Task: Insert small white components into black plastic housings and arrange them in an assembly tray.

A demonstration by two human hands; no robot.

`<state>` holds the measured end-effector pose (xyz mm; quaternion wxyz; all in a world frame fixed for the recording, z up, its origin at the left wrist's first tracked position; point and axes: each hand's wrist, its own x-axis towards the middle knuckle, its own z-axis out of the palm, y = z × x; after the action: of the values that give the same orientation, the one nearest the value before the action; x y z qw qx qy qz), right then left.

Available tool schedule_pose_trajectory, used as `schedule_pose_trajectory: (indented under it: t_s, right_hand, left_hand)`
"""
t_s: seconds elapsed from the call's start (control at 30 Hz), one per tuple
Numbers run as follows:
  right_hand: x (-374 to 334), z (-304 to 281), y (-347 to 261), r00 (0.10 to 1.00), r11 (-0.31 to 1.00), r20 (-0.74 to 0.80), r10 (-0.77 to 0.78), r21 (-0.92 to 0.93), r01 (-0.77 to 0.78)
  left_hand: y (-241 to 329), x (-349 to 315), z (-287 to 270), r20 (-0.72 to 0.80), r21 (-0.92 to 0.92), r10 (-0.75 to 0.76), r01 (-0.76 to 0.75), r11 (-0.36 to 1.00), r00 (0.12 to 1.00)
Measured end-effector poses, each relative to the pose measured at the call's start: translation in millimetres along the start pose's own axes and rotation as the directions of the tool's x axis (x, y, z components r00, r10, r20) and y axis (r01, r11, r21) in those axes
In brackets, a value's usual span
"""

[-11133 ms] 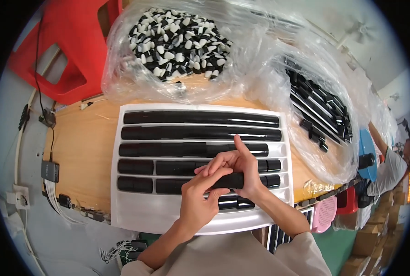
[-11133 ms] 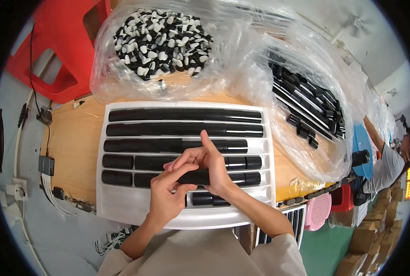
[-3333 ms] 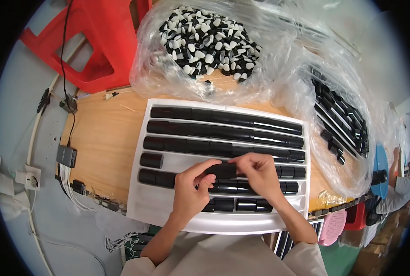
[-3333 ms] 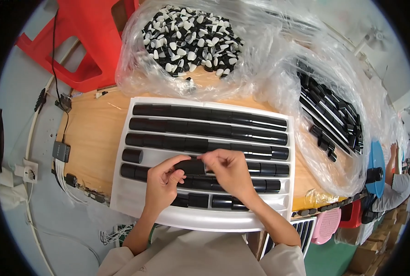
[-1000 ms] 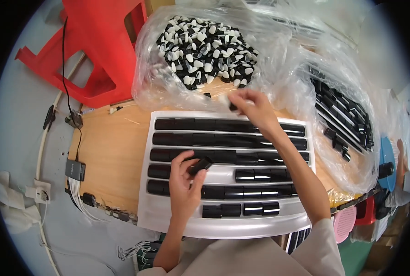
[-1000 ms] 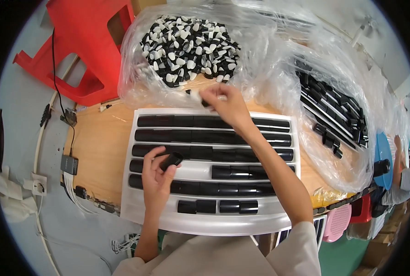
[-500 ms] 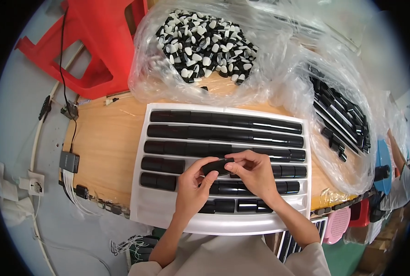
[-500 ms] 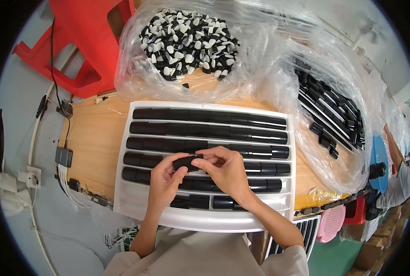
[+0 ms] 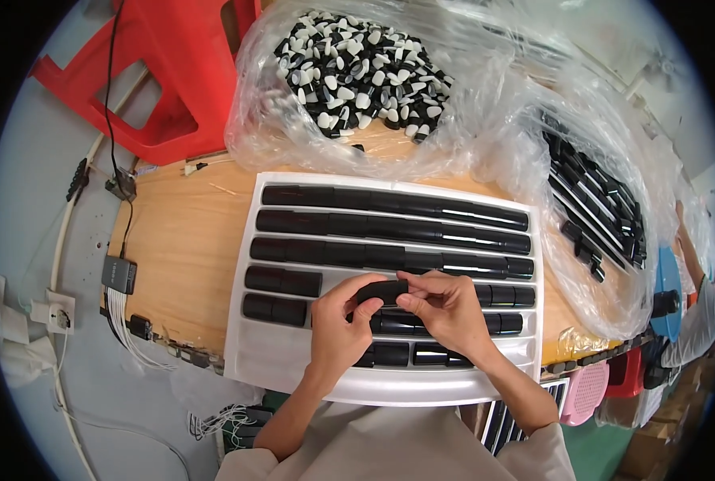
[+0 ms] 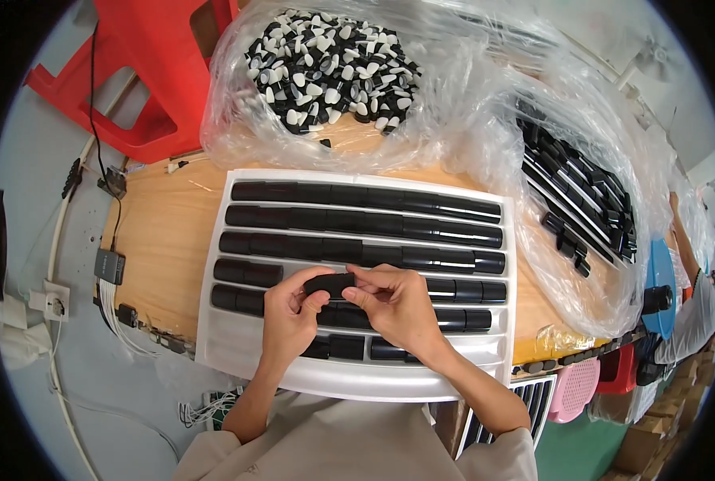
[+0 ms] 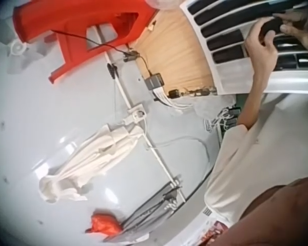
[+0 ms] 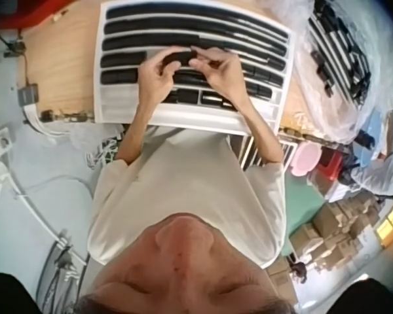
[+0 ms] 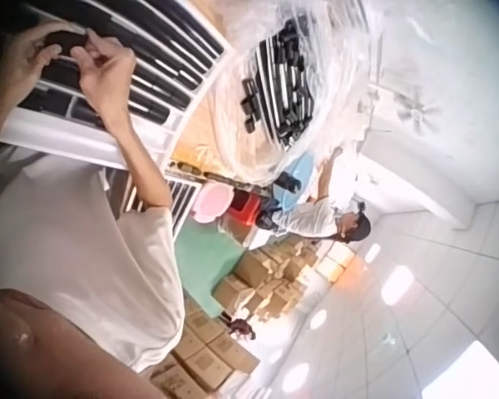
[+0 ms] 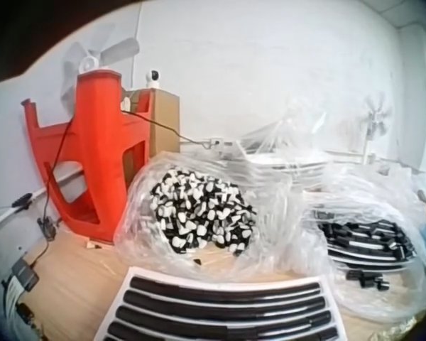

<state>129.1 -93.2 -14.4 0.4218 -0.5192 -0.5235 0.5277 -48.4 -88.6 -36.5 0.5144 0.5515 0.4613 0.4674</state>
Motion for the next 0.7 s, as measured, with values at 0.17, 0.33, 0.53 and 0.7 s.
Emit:
schedule_pose_trajectory:
  t_s: [0.17,0.33,0.53,0.7]
  right_hand:
    - [10,-11,0,0.989,0.992,0.145,0.038,0.113,-0.054]
    - [24,10,1,0.912,0.721,0.346,0.221,0.571,-0.391]
    - [21,14,1,0.948,0.78,0.214,0.236,0.54,-0.316]
    - [19,9,2,0.958,0.791,0.223,0.178,0.547,-0.274]
  left_hand:
    - [4,-5,1,0.057,-0.086,-0.068,0.073,0.994,0.996]
    - [13,-14,19,0.117,-0.099,-0.025,0.037,0.994,0.993]
    - [14,-18,28,0.074,0.092,0.041,-0.048,0.995,0.996]
    - [17,-12,24,0.115,0.007,0.011,-0.012,1.0,0.993]
